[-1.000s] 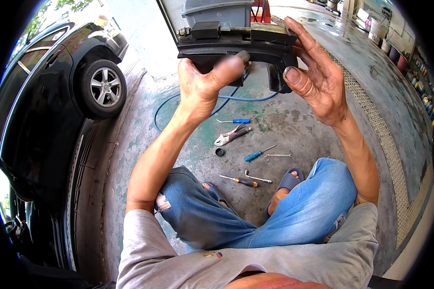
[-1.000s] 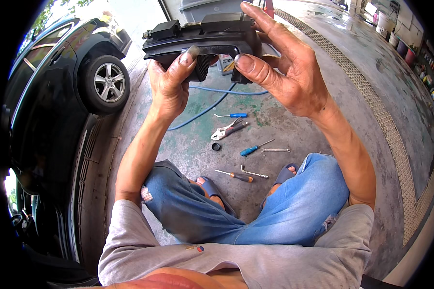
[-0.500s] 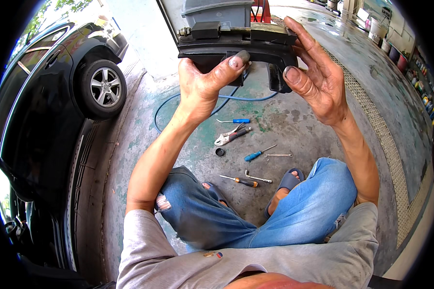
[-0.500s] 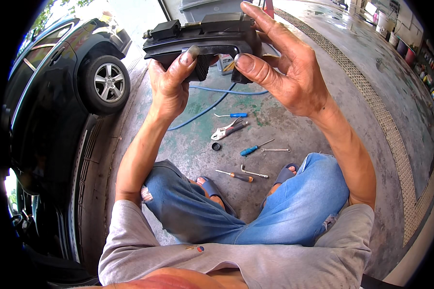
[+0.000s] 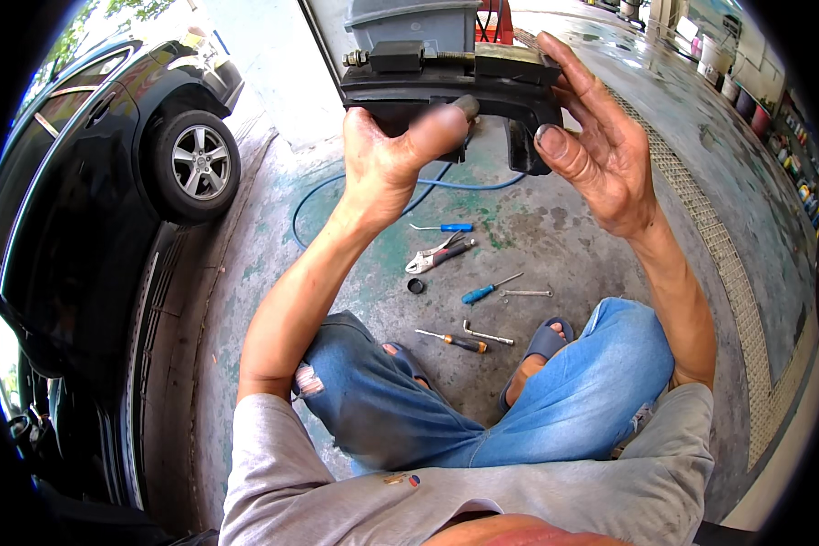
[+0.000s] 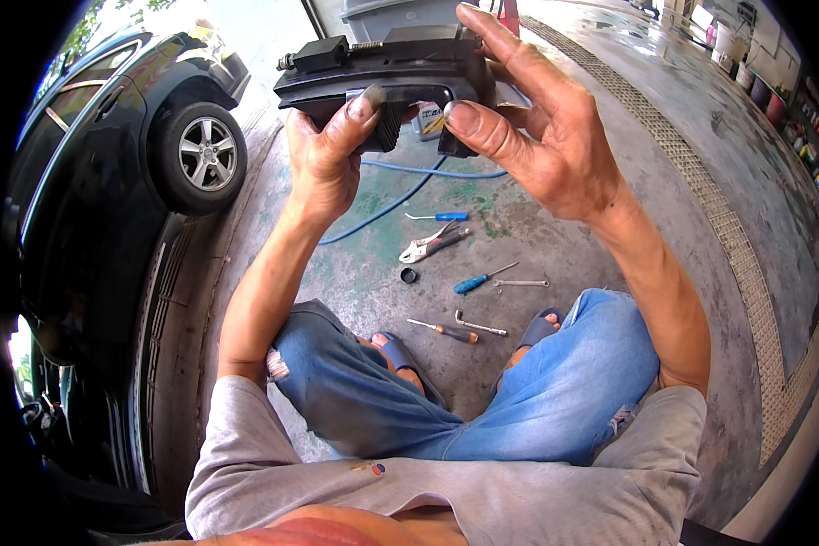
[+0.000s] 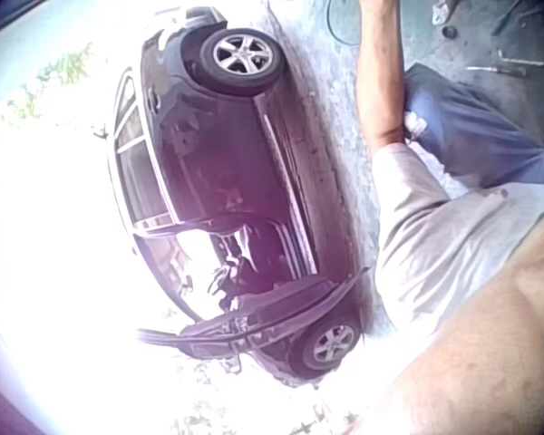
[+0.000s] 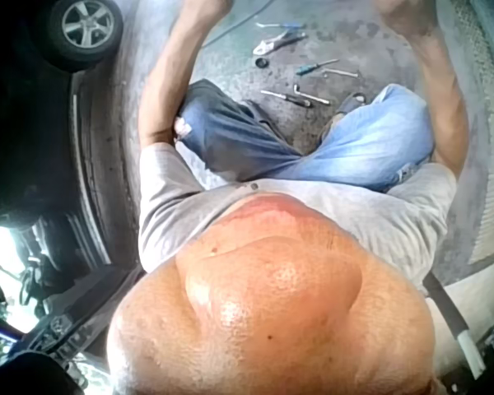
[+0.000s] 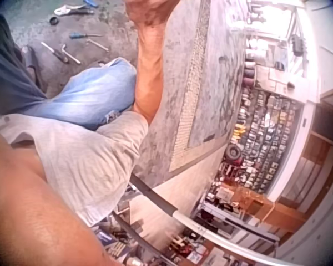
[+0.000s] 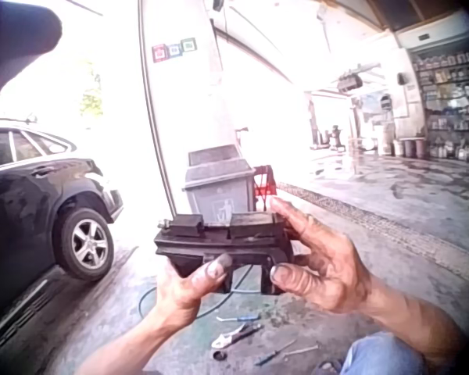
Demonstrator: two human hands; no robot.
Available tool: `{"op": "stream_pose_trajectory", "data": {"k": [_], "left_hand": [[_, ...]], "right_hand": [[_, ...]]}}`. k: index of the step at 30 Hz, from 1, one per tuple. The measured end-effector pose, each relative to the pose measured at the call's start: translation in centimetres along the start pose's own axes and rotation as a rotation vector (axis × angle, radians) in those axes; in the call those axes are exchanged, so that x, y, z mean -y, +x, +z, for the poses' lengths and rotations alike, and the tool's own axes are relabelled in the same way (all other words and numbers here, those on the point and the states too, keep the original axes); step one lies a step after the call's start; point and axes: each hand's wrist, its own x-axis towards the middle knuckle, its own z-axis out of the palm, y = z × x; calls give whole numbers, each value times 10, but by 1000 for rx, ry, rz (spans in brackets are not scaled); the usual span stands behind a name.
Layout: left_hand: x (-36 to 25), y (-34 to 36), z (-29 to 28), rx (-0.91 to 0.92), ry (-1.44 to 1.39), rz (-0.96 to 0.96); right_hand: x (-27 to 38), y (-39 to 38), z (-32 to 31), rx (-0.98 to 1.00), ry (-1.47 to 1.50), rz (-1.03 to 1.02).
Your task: The person holds a black car door handle assembly by hand, wipes it with a cloth, and uses a small tool to manipulate the internal spring and lever mechanisms.
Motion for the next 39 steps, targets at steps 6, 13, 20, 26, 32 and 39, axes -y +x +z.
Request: {"op": "stream_pose_trajectory", "data": {"k": [6,13,20,26,32,39], "left_hand": [[-5,-4,11,-53,-92,-43],[-9,-4,10,-41,-66,-36],[-8,-5,9,-40,-54,-57],[-12,-5,11,-37,-53,-40],[-4,-3,11,-48,-87,-28],[5,-4,6,-47,-138,-30]], "right_hand": [[-1,-2,1,11,16,11],[0,-1,1,21,27,18],[0,-1,2,15,21,9],[0,-1,1,46,47,27],[4,-1,3,19,13,-28],[23,1,12,-38,-61,44]]}}
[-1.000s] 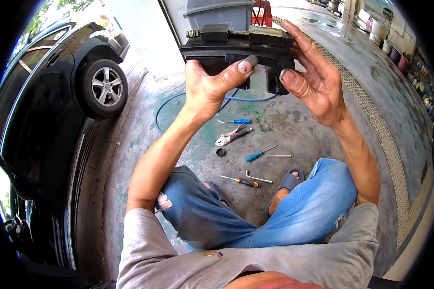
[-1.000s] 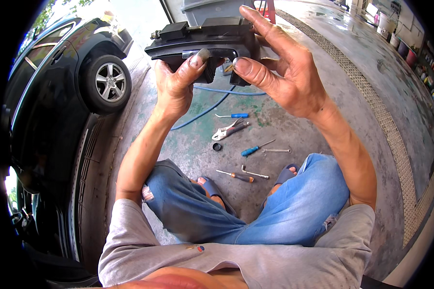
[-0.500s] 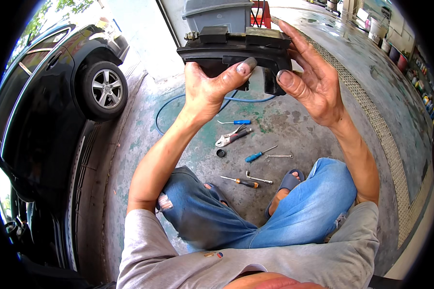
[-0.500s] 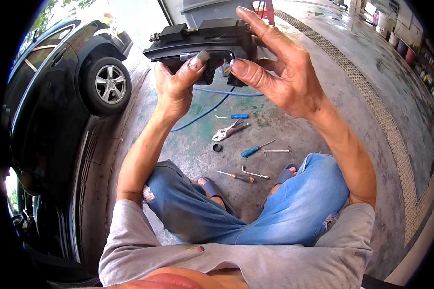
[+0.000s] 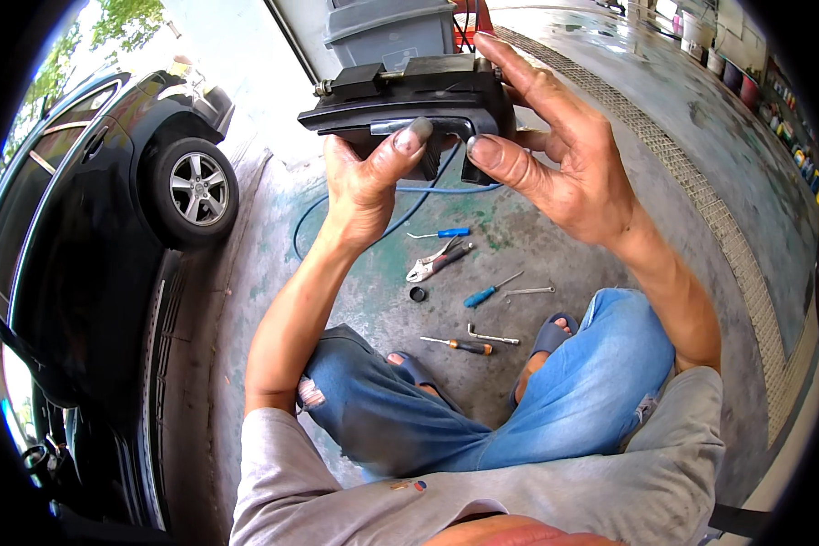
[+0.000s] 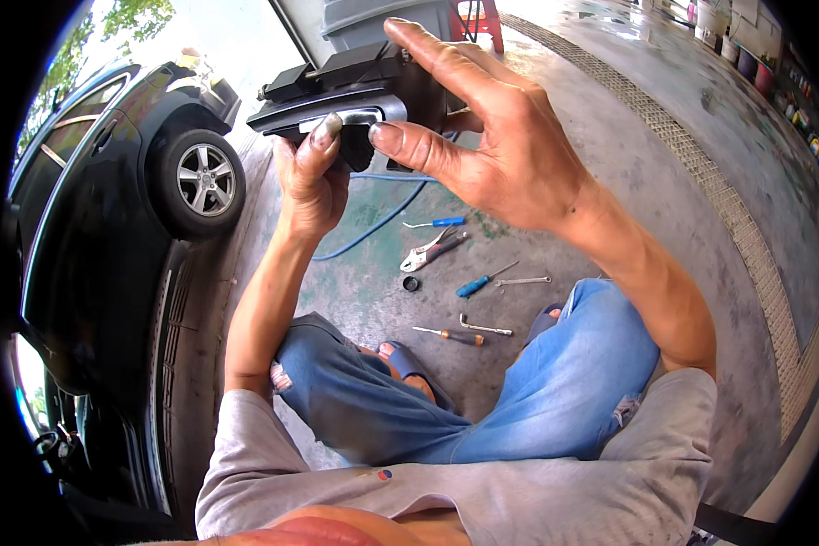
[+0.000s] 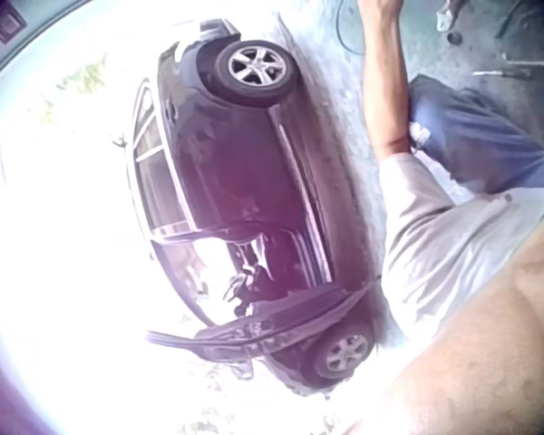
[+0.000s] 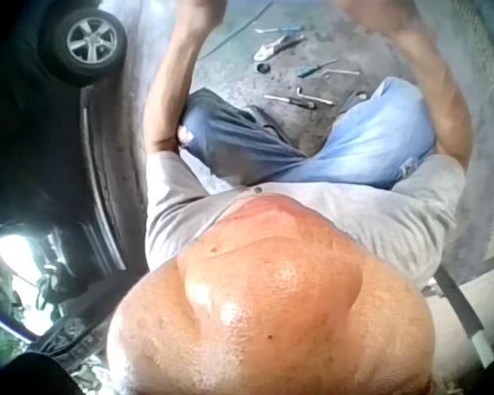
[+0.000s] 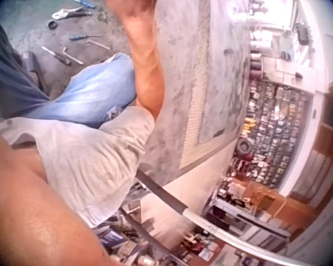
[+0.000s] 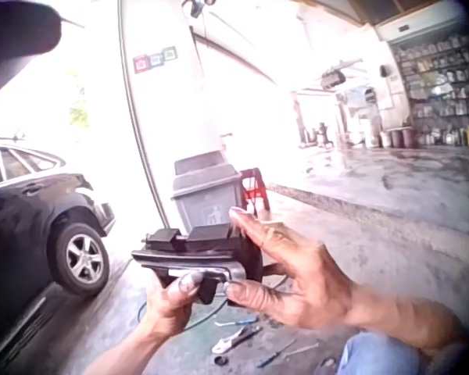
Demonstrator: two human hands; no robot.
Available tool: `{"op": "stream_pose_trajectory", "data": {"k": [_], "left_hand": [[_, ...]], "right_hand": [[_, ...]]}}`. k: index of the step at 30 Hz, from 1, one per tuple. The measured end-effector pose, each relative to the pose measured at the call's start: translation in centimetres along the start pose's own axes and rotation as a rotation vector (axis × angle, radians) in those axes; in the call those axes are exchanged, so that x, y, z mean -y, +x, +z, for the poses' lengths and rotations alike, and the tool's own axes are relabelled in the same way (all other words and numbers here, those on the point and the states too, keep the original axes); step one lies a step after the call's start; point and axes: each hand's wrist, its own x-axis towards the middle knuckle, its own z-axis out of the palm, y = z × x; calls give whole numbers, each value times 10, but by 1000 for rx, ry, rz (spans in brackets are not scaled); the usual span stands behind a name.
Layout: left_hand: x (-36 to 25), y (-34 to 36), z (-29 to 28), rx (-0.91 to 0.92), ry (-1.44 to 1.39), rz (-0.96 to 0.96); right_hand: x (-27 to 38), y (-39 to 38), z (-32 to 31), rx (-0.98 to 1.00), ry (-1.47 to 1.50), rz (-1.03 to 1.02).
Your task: The person holds a black car door handle assembly by hand, wipes it with a cloth, and uses a small tool to manipulate the internal spring and lever mechanisms.
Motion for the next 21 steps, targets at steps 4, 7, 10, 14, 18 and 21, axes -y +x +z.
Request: {"op": "stream_pose_trajectory", "data": {"k": [4,7,10,14,18,21], "left_hand": [[-4,0,8,18,5,18],[-1,1,4,25,54,30],[-3,1,5,21,51,24],[-3,0,2,22,76,1],[-6,-1,6,22,66,42],[-4,-1,4,13,75,40]], "right_hand": [[-1,-1,-1,3,-10,-16],[-1,-1,-1,-2,5,-4],[-2,-1,-1,-1,26,-7],[-7,-1,-3,22,31,-7],[-9,-2,-3,26,42,7],[-9,-2,-2,22,64,15]]}}
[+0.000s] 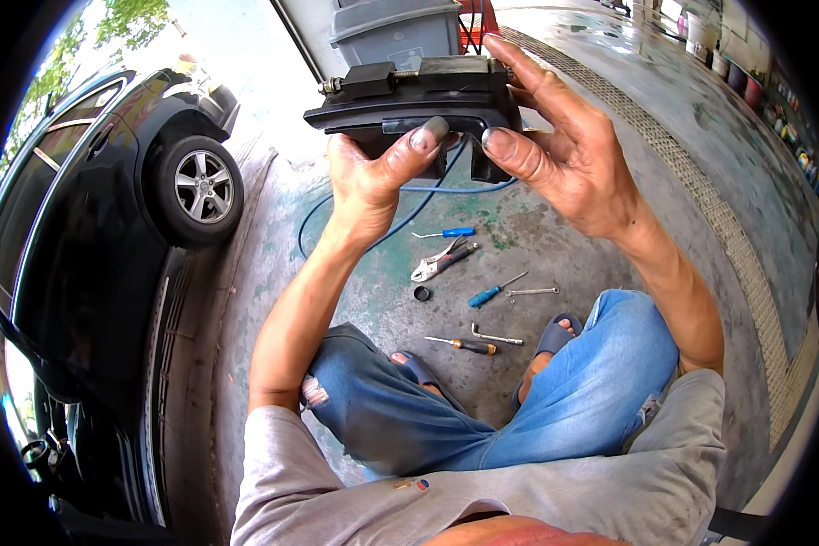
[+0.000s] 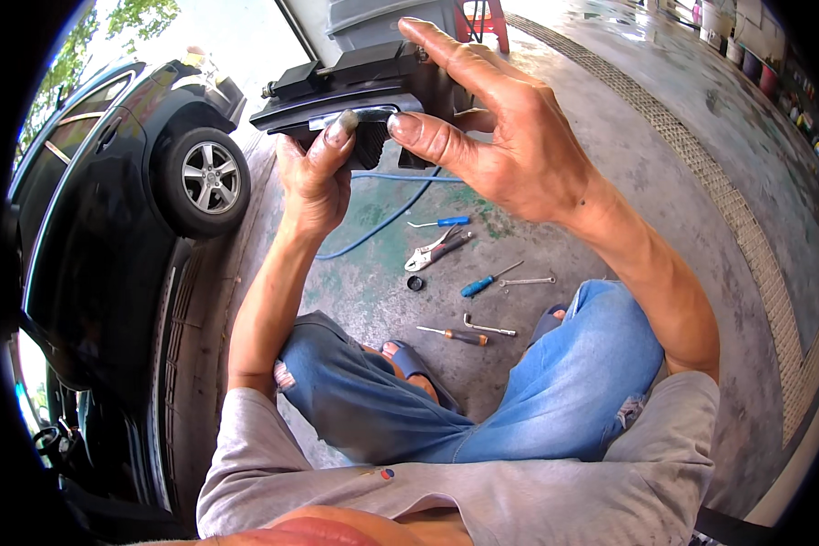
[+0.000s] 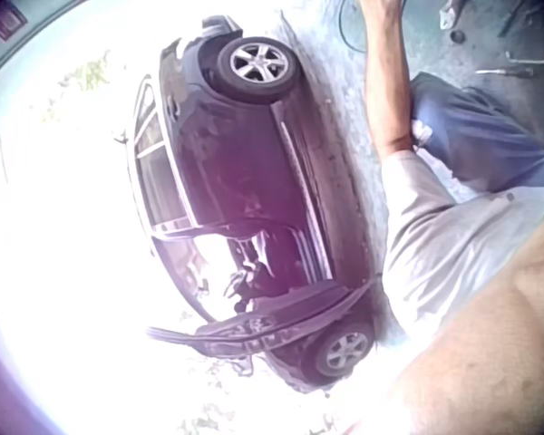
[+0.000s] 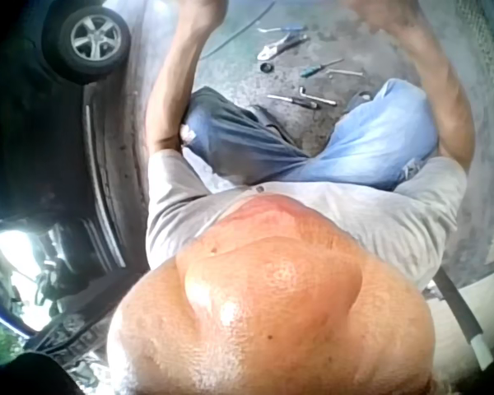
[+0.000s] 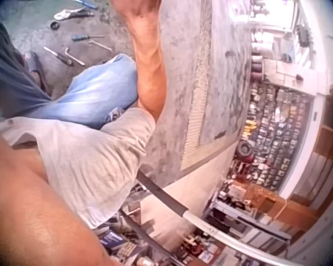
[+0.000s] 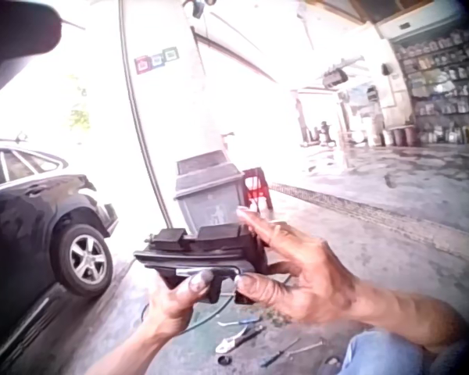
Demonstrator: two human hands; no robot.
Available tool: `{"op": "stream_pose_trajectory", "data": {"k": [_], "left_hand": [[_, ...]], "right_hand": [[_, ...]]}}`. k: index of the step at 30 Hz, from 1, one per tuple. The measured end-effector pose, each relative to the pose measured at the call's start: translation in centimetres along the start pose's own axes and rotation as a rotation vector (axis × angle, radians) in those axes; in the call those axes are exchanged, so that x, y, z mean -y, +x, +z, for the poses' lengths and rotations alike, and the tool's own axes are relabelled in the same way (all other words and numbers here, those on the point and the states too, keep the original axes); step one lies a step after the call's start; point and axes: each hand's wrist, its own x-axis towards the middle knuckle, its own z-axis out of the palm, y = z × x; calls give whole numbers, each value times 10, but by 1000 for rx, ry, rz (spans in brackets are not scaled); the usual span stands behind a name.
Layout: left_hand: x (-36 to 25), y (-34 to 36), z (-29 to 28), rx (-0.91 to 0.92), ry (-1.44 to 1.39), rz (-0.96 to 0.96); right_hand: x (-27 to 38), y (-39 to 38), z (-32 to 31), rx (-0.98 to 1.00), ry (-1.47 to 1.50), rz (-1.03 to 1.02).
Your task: The person holds a black car door handle assembly by hand, wipes it with a cloth, and uses a small tool to manipulate the internal spring and lever mechanisms.
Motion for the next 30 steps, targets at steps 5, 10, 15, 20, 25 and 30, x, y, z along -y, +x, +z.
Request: {"op": "stream_pose_trajectory", "data": {"k": [5,10,15,20,25,30], "left_hand": [[-1,0,-2,5,13,-40],[0,1,-3,0,-3,-9],[0,0,0,8,10,-27],[0,-1,3,-8,-3,-64],[2,-1,0,-3,20,-41],[3,0,2,2,22,-41]], "right_hand": [[-7,0,-6,25,-191,-47],[-16,5,-4,-144,-156,-182],[-16,4,-2,-174,-86,-111],[-12,4,0,-247,119,71],[-6,4,2,-285,114,70],[-21,2,-7,-246,63,-47]]}}
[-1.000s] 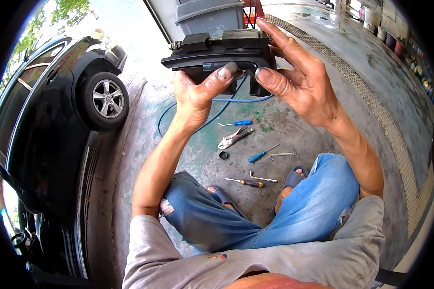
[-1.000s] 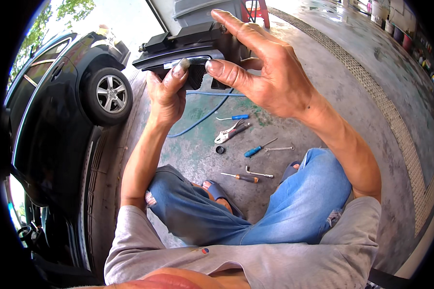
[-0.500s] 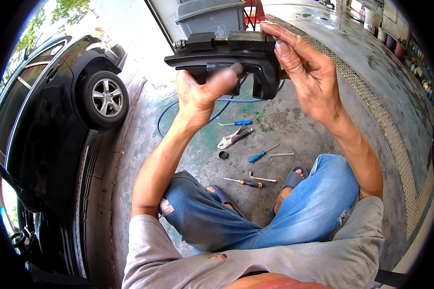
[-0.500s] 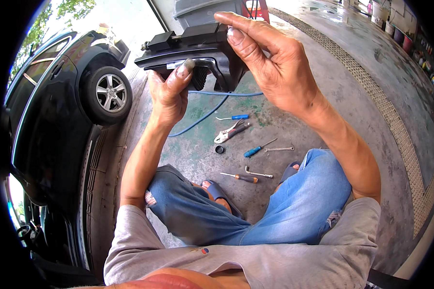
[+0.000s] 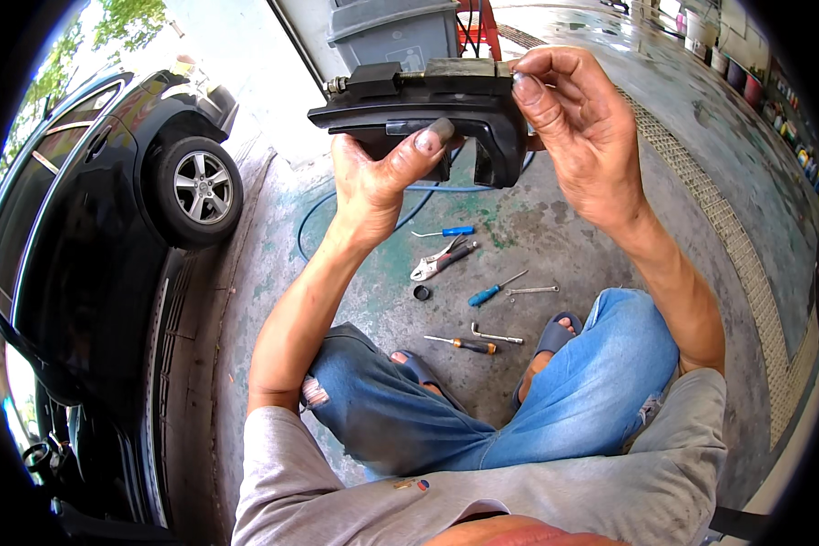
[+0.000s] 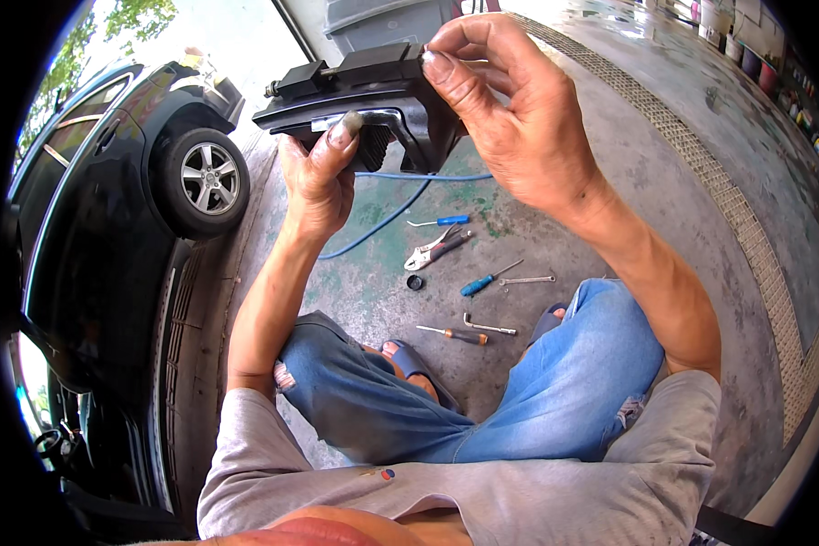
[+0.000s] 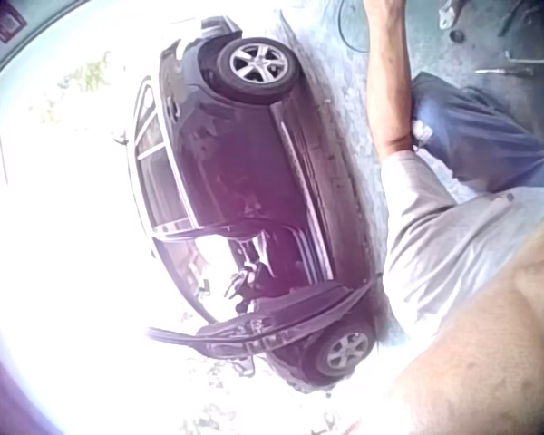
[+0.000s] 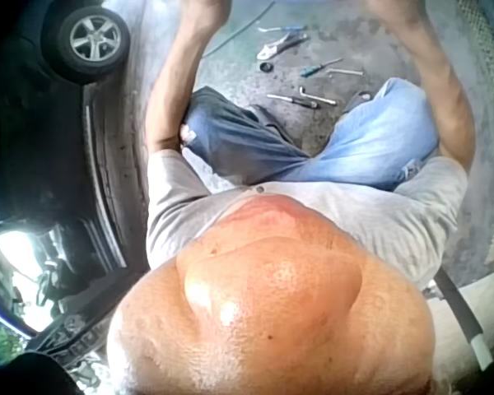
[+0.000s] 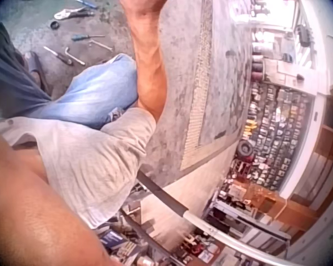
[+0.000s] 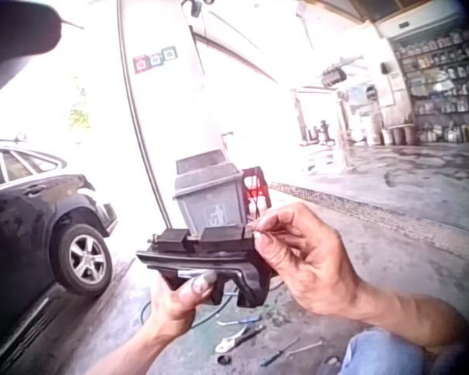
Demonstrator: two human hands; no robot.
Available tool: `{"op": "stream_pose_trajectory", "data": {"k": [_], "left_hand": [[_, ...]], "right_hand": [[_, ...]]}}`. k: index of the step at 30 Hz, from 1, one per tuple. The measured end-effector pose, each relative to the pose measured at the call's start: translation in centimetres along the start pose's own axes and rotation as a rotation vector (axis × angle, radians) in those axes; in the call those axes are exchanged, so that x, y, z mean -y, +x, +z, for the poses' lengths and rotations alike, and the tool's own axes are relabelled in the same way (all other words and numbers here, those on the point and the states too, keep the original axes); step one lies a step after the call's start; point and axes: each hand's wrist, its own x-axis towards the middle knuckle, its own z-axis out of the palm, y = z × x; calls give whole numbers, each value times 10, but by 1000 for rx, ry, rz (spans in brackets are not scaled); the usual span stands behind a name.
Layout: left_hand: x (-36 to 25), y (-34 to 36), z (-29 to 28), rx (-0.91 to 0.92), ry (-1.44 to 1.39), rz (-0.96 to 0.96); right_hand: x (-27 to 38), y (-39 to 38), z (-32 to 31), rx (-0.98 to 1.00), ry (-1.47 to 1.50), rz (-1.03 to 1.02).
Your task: The person holds a black car door handle assembly by hand, wipes it with a cloth, and uses a small tool to manipulate the internal spring and lever mechanisms.
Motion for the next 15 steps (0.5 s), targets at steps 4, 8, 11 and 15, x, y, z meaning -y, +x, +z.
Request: {"op": "stream_pose_trajectory", "data": {"k": [4,8,11,15], "left_hand": [[-1,0,-2,12,21,-17],[-2,0,2,-10,-10,-19],[-2,0,3,-33,-19,1],[-2,0,-2,-21,28,-7]], "right_hand": [[3,0,7,-22,-5,19],[3,1,6,-19,-17,-15],[1,0,3,-4,-4,-29],[0,1,4,-4,25,-34]]}}
